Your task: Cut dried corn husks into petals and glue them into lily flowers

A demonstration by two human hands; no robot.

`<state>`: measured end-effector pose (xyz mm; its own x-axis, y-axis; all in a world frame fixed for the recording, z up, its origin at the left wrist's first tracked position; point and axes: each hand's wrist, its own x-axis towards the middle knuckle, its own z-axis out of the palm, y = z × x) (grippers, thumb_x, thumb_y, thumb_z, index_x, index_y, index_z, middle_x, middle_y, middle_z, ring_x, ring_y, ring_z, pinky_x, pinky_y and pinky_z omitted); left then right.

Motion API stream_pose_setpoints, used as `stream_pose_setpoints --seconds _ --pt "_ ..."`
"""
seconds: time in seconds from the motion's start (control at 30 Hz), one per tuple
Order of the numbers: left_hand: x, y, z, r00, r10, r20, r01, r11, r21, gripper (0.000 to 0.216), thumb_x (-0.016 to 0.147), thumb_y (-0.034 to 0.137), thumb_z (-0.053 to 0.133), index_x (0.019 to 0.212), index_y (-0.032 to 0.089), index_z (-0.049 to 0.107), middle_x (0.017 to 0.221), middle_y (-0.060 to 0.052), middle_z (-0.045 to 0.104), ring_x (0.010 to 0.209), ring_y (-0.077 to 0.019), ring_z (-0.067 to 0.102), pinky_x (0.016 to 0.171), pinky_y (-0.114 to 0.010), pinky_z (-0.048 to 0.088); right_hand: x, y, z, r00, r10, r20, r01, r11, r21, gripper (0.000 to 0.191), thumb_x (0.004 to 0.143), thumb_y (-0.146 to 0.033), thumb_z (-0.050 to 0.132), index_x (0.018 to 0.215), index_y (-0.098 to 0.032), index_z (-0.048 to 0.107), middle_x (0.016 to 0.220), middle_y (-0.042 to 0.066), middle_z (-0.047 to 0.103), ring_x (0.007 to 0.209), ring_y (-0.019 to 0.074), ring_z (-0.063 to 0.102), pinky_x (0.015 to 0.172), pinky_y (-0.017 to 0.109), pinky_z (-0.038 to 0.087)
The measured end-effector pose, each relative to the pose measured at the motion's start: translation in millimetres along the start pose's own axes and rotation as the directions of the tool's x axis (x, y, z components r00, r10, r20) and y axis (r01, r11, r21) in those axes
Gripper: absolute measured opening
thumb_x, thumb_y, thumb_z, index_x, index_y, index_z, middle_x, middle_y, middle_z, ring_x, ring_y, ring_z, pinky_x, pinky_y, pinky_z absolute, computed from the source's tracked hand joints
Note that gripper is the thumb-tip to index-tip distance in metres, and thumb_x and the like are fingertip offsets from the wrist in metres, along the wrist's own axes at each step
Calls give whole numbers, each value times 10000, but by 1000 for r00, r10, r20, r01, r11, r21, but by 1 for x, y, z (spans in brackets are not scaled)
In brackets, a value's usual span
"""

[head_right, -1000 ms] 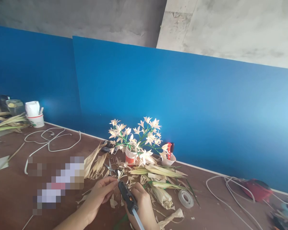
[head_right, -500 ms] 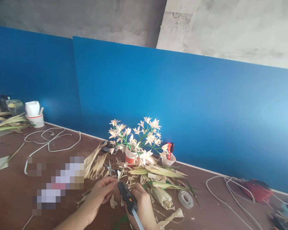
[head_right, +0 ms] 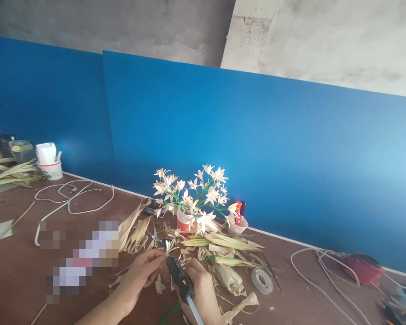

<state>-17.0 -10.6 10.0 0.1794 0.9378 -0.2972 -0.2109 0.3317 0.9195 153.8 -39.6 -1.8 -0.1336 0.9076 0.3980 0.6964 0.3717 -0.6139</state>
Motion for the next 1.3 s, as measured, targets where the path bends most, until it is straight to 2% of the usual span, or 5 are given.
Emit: stream_pose_setpoints --seconds 0.63,0.77,0.97,1.17,1.3 --pt "-3 4 1 1000 9 -15 -9 1000 21 426 578 564 724 702 163 647 421 109 291 414 -64 237 450 -215 112 -1 0 -2 999 44 1 -44 999 0 225 751 -255 600 561 -184 502 638 4 535 510 108 494 487 204 390" --pt "1 0 -2 998 55 9 -55 997 48 395 615 552 707 722 177 643 464 96 332 424 -70 267 444 -208 164 1 4 1 978 203 35 -206 963 174 230 738 -347 638 603 -177 561 614 18 589 525 134 527 471 222 406" --pt "-7 8 -4 902 365 232 -426 840 335 185 764 330 626 638 195 646 794 -10 549 718 -153 534 671 -234 393 8 -1 -24 834 435 339 -551 691 467 391 782 -461 557 516 -175 551 476 12 555 417 108 464 425 224 361" --pt "-1 5 -7 935 347 76 -344 830 438 236 718 408 637 625 191 647 682 -1 548 613 -147 494 584 -237 364 1 -16 -65 940 98 327 -121 991 50 199 640 -282 662 494 -211 546 438 -48 494 413 93 385 412 219 241" --pt "4 6 -11 995 84 -49 -79 991 106 407 636 564 660 766 179 640 423 103 319 398 -77 225 408 -195 173 -15 7 -82 977 200 74 -156 907 -391 153 643 -79 507 625 -219 564 488 -37 530 406 101 402 439 232 223"
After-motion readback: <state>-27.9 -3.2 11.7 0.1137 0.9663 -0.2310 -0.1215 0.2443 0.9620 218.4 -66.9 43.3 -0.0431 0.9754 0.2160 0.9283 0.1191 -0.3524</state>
